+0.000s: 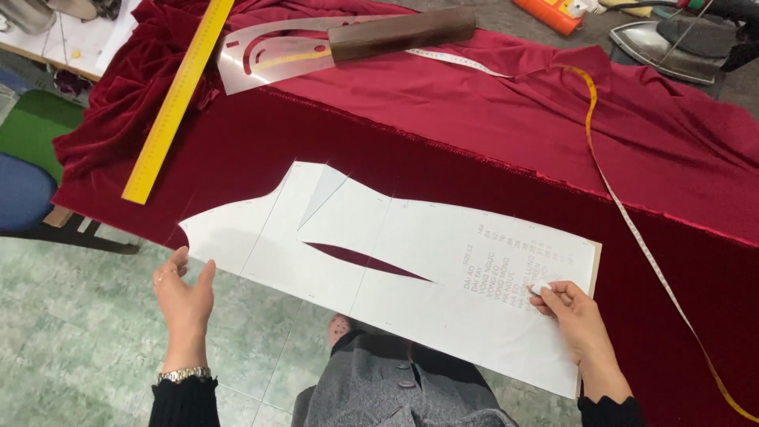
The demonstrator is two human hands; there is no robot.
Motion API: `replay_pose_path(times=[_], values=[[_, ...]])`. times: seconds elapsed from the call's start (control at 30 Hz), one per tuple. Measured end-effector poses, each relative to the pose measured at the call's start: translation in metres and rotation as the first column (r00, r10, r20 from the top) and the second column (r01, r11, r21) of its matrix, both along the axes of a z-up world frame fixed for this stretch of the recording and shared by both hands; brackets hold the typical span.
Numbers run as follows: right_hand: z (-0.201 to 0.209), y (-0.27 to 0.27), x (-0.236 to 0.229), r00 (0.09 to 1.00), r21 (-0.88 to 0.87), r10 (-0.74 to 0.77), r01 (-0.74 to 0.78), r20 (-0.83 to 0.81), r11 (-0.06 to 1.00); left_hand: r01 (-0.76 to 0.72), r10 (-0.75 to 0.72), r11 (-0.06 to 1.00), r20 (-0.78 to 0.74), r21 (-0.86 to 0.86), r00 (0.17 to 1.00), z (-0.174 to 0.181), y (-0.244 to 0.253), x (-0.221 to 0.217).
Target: The person marks a white paper pattern placed on a red fabric using a piece of chalk and a yellow ruler. They align the ruler along the pattern's edges and draw lines, occasionally adjusting the pattern and using a wooden weight to hold it in place.
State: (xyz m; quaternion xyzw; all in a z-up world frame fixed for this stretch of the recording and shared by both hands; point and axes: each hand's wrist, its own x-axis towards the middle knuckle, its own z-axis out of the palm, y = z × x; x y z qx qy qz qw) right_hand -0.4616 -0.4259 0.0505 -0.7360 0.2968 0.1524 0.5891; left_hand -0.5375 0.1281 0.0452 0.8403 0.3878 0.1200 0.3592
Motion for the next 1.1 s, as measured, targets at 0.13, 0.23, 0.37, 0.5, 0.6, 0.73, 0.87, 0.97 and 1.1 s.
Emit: replay_pose_path(times=[0.13,0.23,0.37,0.5,0.6,0.73,0.87,0.97,1.1], values=[[0.001,0.002,-0.001,1.000,-0.041,0.006,-0.006,-0.001,0.999,0.008,-0.008,1.000,0.026,0.006,1.000,-0.007,0.012,0.001],[-0.017,-0.008,0.000,1.000,-0.030,0.002,-0.002,0.010,1.000,0.024,-0.024,0.999,-0.004,-0.028,1.000,0.002,0.013,0.007],[-0.007,0.003,-0.001,1.000,-0.067,-0.009,0.011,0.019,0.998,0.034,-0.034,0.999,-0.007,-0.032,0.999,0.002,0.031,0.014],[-0.001,0.011,-0.005,1.000,-0.134,-0.010,0.012,0.017,0.991,0.153,-0.157,0.984,0.035,0.093,0.987,0.003,0.052,0.018],[0.004,0.016,-0.005,1.000,-0.168,-0.013,0.015,0.014,0.986,0.228,-0.235,0.962,0.031,0.151,0.971,0.010,0.058,0.026],[-0.002,0.014,-0.005,0.998,-0.146,-0.048,0.052,0.030,0.988,0.293,-0.294,0.935,-0.027,0.200,0.955,-0.002,0.074,0.035],[0.000,0.017,-0.007,0.999,-0.173,-0.045,0.049,0.024,0.984,0.323,-0.307,0.934,-0.118,0.153,0.944,0.001,0.081,0.045],[-0.010,0.014,-0.010,0.991,-0.216,-0.001,0.029,0.131,0.976,0.433,-0.426,0.878,-0.076,0.204,0.901,-0.024,0.087,0.054],[-0.016,0.009,-0.007,0.993,-0.229,-0.029,0.056,0.116,0.972,0.641,-0.621,0.763,-0.189,0.076,0.761,0.002,0.044,0.071]])
